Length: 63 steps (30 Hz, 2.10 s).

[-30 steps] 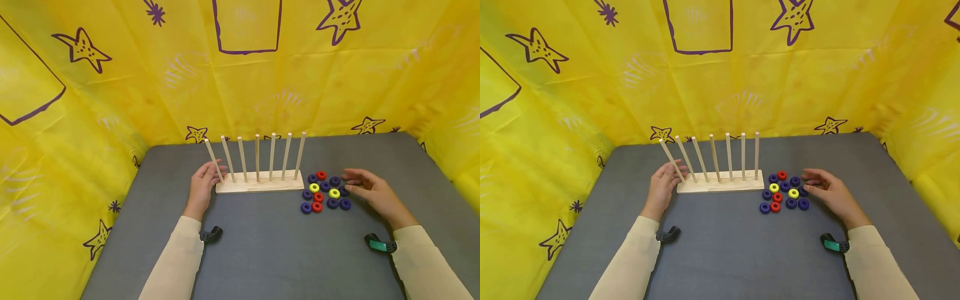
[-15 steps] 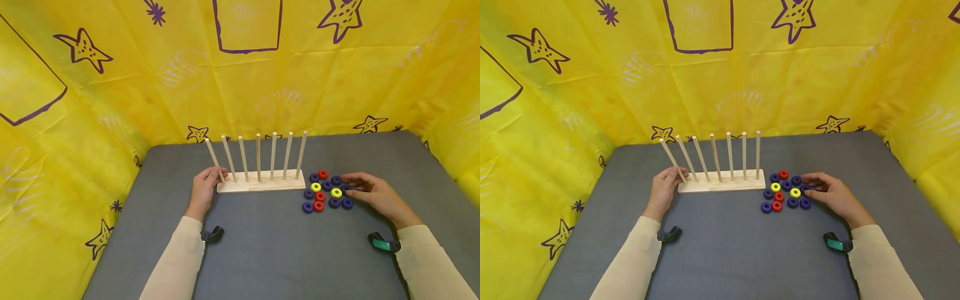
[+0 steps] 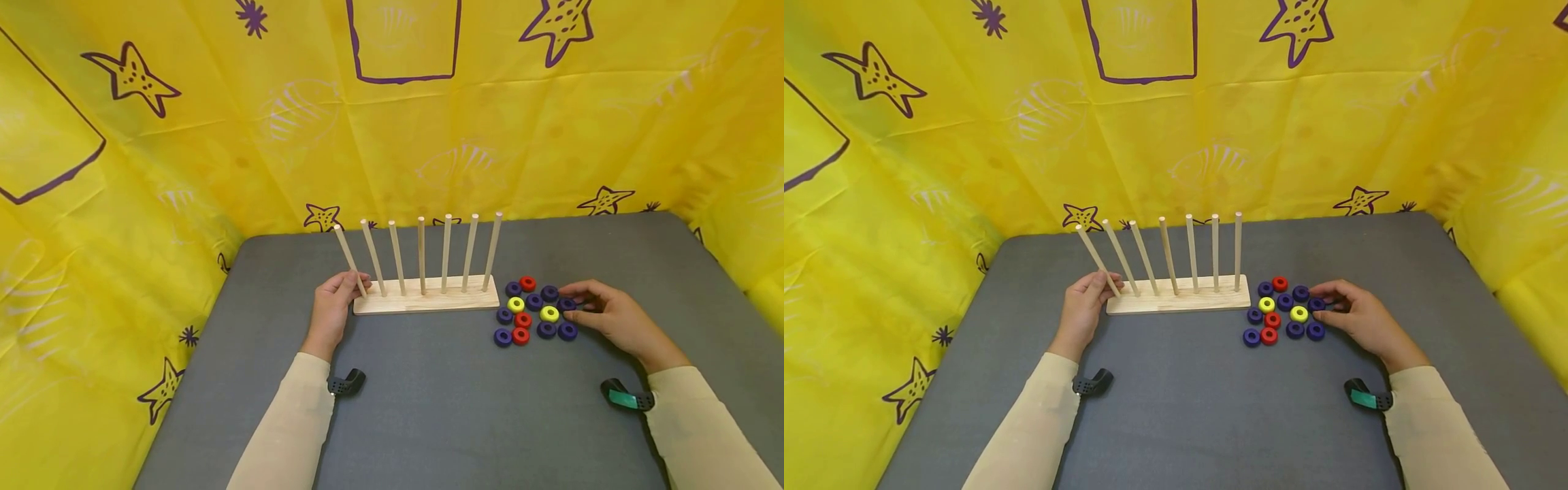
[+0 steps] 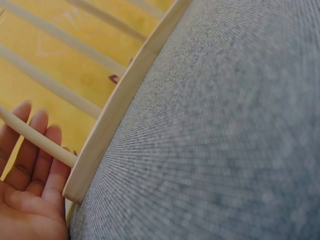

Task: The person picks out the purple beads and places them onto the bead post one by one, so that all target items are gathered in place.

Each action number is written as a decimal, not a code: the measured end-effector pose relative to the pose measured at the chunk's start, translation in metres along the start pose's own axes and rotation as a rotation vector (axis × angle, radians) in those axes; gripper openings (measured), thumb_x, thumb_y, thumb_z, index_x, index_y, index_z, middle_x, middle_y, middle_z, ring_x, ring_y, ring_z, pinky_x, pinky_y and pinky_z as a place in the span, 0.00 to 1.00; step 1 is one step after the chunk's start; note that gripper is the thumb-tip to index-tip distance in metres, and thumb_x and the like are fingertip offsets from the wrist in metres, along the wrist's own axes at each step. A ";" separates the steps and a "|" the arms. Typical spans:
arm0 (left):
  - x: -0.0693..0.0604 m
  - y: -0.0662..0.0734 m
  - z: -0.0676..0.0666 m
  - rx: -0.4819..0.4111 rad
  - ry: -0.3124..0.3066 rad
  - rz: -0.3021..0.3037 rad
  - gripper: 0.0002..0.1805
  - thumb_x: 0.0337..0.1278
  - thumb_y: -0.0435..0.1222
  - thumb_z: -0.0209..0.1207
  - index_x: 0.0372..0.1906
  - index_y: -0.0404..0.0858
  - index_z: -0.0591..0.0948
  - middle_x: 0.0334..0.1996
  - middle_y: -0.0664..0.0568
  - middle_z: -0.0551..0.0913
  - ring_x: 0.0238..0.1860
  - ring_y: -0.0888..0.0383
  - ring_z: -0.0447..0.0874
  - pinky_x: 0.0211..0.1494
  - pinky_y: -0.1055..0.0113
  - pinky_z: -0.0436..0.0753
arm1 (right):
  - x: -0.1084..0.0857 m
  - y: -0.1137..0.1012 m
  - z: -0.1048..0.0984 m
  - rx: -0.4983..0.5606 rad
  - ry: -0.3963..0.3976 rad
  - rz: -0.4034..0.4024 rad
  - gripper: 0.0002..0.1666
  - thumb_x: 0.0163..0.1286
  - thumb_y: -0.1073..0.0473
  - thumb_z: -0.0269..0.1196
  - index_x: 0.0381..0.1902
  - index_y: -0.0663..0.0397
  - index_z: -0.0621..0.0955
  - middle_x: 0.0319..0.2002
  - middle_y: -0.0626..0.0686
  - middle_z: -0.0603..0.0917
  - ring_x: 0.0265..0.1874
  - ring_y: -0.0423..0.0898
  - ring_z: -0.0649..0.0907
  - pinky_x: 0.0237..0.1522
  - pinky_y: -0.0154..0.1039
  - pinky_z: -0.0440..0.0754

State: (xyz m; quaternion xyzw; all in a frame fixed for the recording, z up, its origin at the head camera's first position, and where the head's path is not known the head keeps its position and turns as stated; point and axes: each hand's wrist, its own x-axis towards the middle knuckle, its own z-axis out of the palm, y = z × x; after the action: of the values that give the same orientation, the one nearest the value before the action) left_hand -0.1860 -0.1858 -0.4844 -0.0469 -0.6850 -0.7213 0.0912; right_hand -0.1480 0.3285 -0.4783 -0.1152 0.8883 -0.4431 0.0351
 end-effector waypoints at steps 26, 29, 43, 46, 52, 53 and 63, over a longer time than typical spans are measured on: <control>0.000 0.000 -0.001 0.019 0.000 -0.014 0.22 0.85 0.41 0.60 0.50 0.22 0.87 0.44 0.36 0.90 0.50 0.47 0.89 0.58 0.59 0.86 | 0.001 0.002 0.000 -0.074 0.031 0.002 0.20 0.76 0.61 0.74 0.62 0.59 0.85 0.56 0.59 0.85 0.45 0.40 0.80 0.44 0.25 0.76; 0.000 0.000 -0.001 0.022 0.001 -0.018 0.22 0.85 0.42 0.60 0.49 0.22 0.87 0.44 0.36 0.90 0.50 0.47 0.89 0.58 0.60 0.86 | 0.001 0.001 0.000 -0.083 0.034 0.017 0.20 0.76 0.59 0.74 0.62 0.58 0.85 0.55 0.59 0.85 0.45 0.40 0.79 0.44 0.26 0.76; -0.001 0.002 0.000 0.007 0.003 -0.015 0.22 0.85 0.41 0.60 0.49 0.22 0.87 0.44 0.33 0.89 0.51 0.43 0.88 0.59 0.58 0.86 | -0.001 -0.003 0.002 -0.065 0.085 0.033 0.20 0.75 0.57 0.76 0.58 0.60 0.86 0.49 0.58 0.85 0.40 0.43 0.80 0.38 0.30 0.78; -0.001 0.001 0.000 0.012 -0.001 -0.015 0.22 0.85 0.42 0.60 0.50 0.22 0.88 0.43 0.36 0.90 0.51 0.43 0.88 0.59 0.57 0.86 | -0.001 -0.005 0.002 -0.054 0.099 0.038 0.19 0.74 0.57 0.76 0.57 0.60 0.86 0.47 0.57 0.85 0.39 0.44 0.80 0.37 0.30 0.78; 0.000 0.000 -0.001 0.010 -0.013 -0.018 0.22 0.85 0.42 0.60 0.50 0.22 0.87 0.43 0.41 0.90 0.52 0.42 0.87 0.60 0.57 0.85 | -0.002 -0.006 0.003 -0.042 0.124 0.049 0.20 0.74 0.57 0.77 0.56 0.61 0.85 0.47 0.58 0.85 0.38 0.44 0.80 0.36 0.30 0.79; 0.000 0.001 -0.001 0.007 -0.015 -0.018 0.22 0.85 0.42 0.60 0.50 0.22 0.87 0.43 0.40 0.90 0.52 0.42 0.87 0.61 0.57 0.85 | -0.002 -0.006 0.003 -0.041 0.127 0.049 0.20 0.74 0.57 0.77 0.56 0.62 0.85 0.47 0.58 0.85 0.38 0.44 0.80 0.36 0.29 0.79; 0.000 0.000 0.000 0.006 -0.010 -0.019 0.22 0.85 0.42 0.60 0.50 0.22 0.87 0.44 0.37 0.90 0.52 0.43 0.88 0.60 0.57 0.85 | 0.001 -0.010 0.003 0.013 0.186 -0.009 0.20 0.72 0.64 0.76 0.57 0.61 0.83 0.47 0.54 0.86 0.39 0.39 0.82 0.39 0.26 0.79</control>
State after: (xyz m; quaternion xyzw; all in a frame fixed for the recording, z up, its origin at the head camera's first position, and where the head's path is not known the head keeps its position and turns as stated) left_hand -0.1861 -0.1862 -0.4847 -0.0439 -0.6881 -0.7197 0.0809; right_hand -0.1466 0.3202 -0.4724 -0.0772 0.8844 -0.4577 -0.0488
